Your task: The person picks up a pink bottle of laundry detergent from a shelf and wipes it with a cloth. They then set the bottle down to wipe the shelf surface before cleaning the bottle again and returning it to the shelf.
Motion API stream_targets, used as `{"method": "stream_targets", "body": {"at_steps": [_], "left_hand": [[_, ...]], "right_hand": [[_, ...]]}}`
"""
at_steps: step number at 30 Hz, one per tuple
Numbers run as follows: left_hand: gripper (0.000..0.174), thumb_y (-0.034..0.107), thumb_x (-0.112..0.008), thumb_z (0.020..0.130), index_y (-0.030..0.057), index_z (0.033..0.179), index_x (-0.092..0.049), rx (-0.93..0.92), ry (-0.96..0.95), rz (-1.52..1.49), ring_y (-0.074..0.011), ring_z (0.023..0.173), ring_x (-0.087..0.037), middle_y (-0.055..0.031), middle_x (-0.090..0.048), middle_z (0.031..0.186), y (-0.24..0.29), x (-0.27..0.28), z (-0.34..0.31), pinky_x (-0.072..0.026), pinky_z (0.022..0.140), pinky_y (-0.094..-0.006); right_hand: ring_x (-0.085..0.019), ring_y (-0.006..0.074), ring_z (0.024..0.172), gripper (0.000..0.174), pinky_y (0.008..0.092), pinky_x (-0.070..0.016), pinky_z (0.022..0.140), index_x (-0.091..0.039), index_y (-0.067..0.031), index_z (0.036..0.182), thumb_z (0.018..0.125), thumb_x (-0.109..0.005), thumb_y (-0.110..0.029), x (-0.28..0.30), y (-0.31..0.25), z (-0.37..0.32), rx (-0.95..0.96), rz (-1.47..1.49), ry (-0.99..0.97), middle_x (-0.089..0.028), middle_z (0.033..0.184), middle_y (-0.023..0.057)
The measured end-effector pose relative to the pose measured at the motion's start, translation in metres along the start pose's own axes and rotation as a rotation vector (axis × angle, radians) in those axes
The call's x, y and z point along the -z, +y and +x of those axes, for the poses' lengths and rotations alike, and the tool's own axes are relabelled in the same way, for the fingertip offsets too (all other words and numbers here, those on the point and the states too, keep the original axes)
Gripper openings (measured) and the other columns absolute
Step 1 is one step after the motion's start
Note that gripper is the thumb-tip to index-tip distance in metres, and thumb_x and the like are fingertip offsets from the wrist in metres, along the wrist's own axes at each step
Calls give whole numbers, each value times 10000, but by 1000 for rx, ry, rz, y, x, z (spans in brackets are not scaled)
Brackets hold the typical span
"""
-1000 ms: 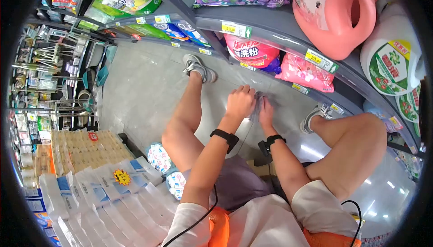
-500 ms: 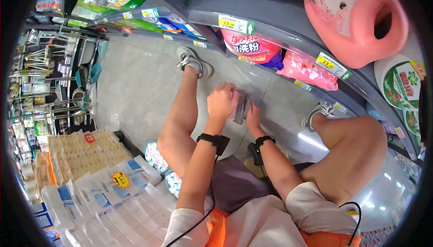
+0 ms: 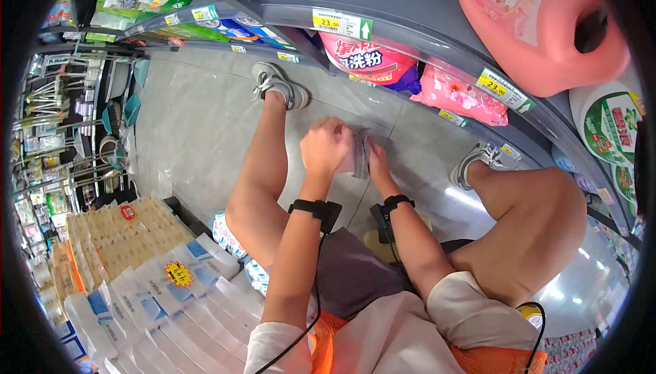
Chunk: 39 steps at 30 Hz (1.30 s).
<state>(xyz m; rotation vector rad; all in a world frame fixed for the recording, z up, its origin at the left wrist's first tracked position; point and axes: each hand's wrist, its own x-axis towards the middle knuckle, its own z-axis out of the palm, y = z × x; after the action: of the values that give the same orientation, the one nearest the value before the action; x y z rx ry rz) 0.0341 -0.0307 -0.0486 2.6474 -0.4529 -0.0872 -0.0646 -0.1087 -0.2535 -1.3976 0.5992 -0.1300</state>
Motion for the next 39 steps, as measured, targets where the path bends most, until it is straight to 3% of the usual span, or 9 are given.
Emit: {"method": "stream_targets", "body": {"at_steps": [3,9,15,23,26,29,32,38,39], "left_hand": [[186,270,-666,857,117,892,-766,-22,38,-21,-351,809,-719,-88,-739,880,-3,-3,-1,-580,731,-474],[217,298,-643,885,136,935,-780,-19,-16,93,-330,921,-730,-85,-758,962,3,2,-2,-586,785,-471],[224,272,-655,851,110,952,-771,-237,-8,125,-301,963,-707,-70,-753,984,-5,-1,-4,-583,828,-455],[312,307,-641,831,104,1038,-758,-396,-151,209,-281,1062,-679,-85,-740,1054,-8,6,-2,-563,897,-427],[316,309,-641,827,116,1047,-761,-427,-163,211,-287,1045,-683,-80,-732,1032,-7,3,4,-566,888,-432],[311,313,-646,824,115,1037,-756,-499,-183,206,-293,1031,-686,-79,-728,1031,-9,-1,11,-577,858,-436],[301,321,-651,833,110,1020,-754,-464,-241,168,-301,1015,-699,-79,-733,1024,-5,5,19,-589,826,-449],[268,321,-645,871,112,997,-756,-215,-59,66,-299,991,-720,-79,-747,1019,5,-4,12,-599,814,-469],[268,320,-645,873,111,997,-755,-216,-63,63,-298,991,-721,-75,-749,1019,5,-3,9,-599,815,-469]], "right_hand": [[-706,360,1001,409,422,-522,899,-639,42,1230,1050,-526,-307,-4,5,-1,18,78,8,-727,1069,256],[-671,453,1065,396,469,-509,928,-630,35,1263,1063,-485,-275,-18,4,-8,138,-19,121,-705,1115,288],[-621,525,1129,414,550,-486,951,-639,29,1300,1058,-486,-271,-20,-22,-14,32,-167,111,-682,1202,320],[-683,462,1079,406,488,-517,930,-692,40,1227,1053,-522,-284,-18,-26,2,-2,-189,167,-720,1149,291],[-690,451,1027,364,479,-517,893,-708,33,1140,1046,-543,-278,-7,-26,24,30,-91,75,-722,1092,286],[-689,450,980,325,465,-514,866,-705,31,1058,1038,-560,-260,9,-16,50,122,-291,32,-715,1035,278],[-674,466,960,286,482,-508,852,-683,35,1055,1029,-572,-227,13,-53,47,124,-283,33,-701,997,278],[-627,486,1092,327,508,-497,915,-598,22,1269,1030,-550,-196,-2,-46,-2,293,-321,301,-650,1214,301],[-584,490,1204,400,496,-470,1015,-551,31,1366,1040,-522,-200,2,-44,-9,222,-388,218,-594,1347,304]]}}
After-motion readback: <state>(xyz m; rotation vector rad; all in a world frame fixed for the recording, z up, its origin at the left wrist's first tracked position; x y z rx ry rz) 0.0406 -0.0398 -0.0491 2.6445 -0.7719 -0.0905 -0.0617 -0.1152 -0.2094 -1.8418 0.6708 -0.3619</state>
